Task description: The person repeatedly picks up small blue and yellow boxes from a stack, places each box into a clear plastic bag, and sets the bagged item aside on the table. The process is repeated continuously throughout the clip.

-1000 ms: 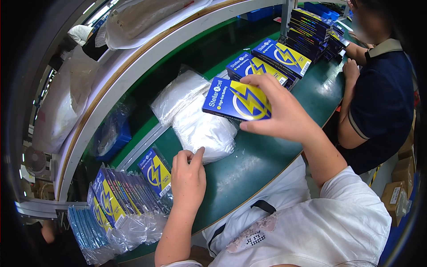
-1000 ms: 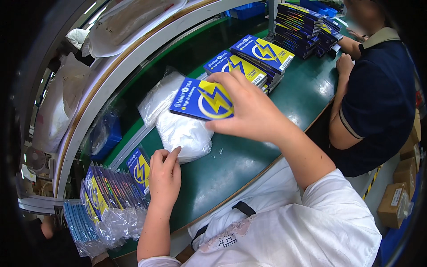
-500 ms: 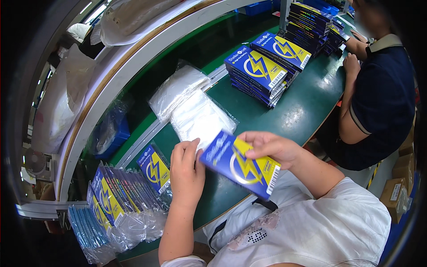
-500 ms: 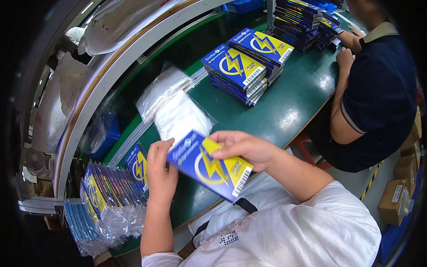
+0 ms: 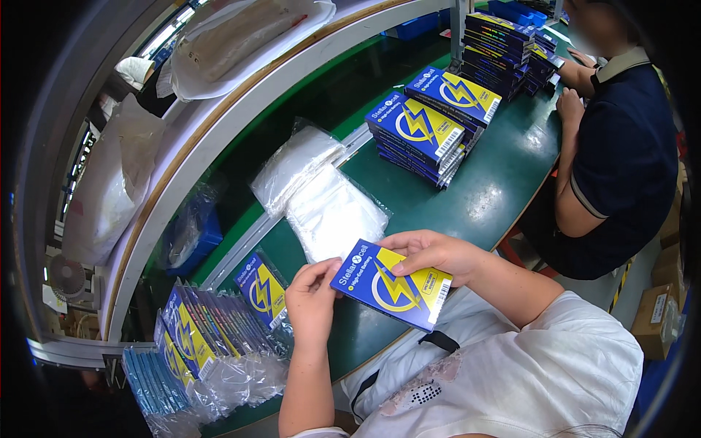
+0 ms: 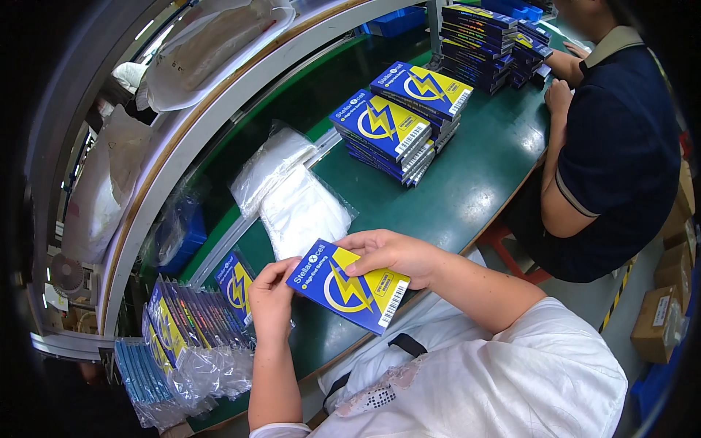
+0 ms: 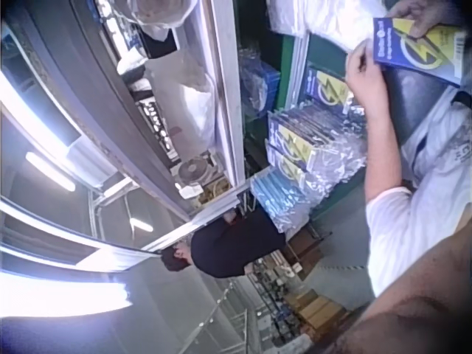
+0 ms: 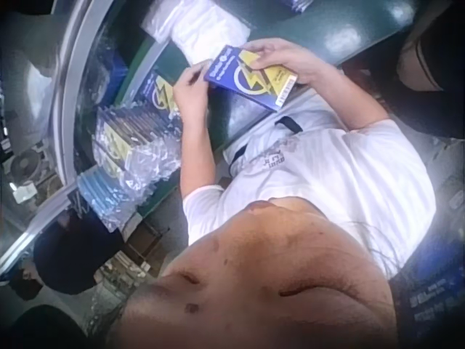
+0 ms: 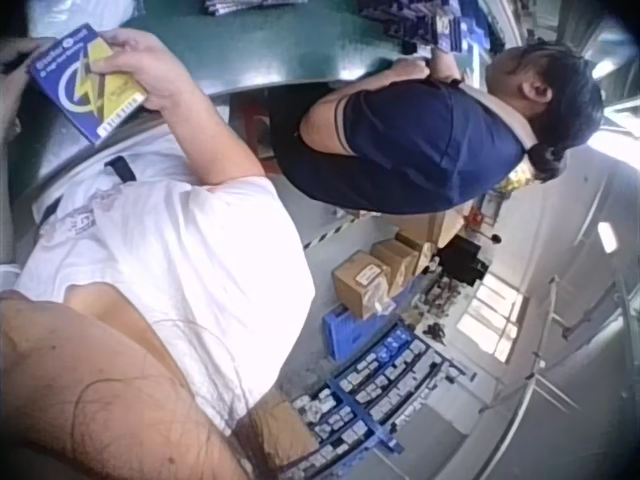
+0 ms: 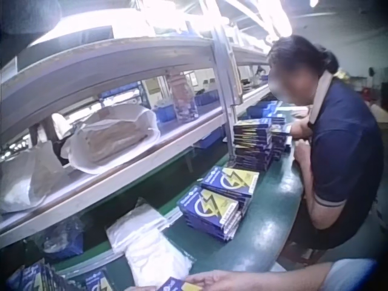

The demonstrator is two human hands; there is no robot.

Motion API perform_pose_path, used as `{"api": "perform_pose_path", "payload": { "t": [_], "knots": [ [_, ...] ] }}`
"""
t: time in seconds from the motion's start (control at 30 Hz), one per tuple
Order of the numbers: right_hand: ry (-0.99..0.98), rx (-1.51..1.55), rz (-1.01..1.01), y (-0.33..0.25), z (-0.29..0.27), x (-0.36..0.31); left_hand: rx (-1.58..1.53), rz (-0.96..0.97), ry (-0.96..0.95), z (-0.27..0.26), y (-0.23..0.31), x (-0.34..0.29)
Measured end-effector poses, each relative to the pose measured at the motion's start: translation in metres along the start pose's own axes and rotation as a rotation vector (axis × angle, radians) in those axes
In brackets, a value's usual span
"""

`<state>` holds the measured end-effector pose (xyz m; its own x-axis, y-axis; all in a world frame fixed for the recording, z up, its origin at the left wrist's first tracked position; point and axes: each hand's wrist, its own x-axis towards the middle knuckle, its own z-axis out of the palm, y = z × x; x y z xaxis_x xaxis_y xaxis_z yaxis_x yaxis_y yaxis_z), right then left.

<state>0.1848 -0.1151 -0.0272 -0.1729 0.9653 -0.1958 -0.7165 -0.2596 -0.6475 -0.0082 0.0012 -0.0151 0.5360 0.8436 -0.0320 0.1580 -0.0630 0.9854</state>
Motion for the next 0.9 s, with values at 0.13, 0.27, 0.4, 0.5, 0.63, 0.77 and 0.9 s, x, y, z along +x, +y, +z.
{"api": "perform_pose_path", "payload": {
  "t": [0.13, 0.27, 0.4, 0.5, 0.63, 0.77, 0.9],
  "knots": [
    [0.087, -0.022, -0.057, 0.006, -0.004, -0.001, -0.201, -0.076, 0.036, 0.001, -0.002, -0.003],
    [0.211, -0.161, -0.212, 0.018, 0.006, 0.004, 0.230, 0.191, 0.076, 0.003, 0.002, -0.011],
    [0.341, -0.179, -0.307, 0.025, 0.014, 0.011, 0.574, 0.398, 0.017, 0.011, 0.016, -0.027],
    [0.471, -0.151, -0.362, 0.028, 0.020, 0.012, 0.120, 0.173, -0.013, 0.008, 0.008, -0.033],
    [0.382, -0.196, -0.382, 0.029, 0.039, 0.005, -0.554, -0.147, 0.031, 0.019, 0.019, -0.031],
    [0.288, -0.407, -0.276, 0.036, 0.034, 0.009, -0.724, -0.173, 0.051, 0.019, 0.011, -0.029],
    [0.029, -0.957, -0.167, -0.006, 0.048, -0.014, -0.920, -0.261, 0.155, 0.005, 0.023, -0.023]
  ]
}}
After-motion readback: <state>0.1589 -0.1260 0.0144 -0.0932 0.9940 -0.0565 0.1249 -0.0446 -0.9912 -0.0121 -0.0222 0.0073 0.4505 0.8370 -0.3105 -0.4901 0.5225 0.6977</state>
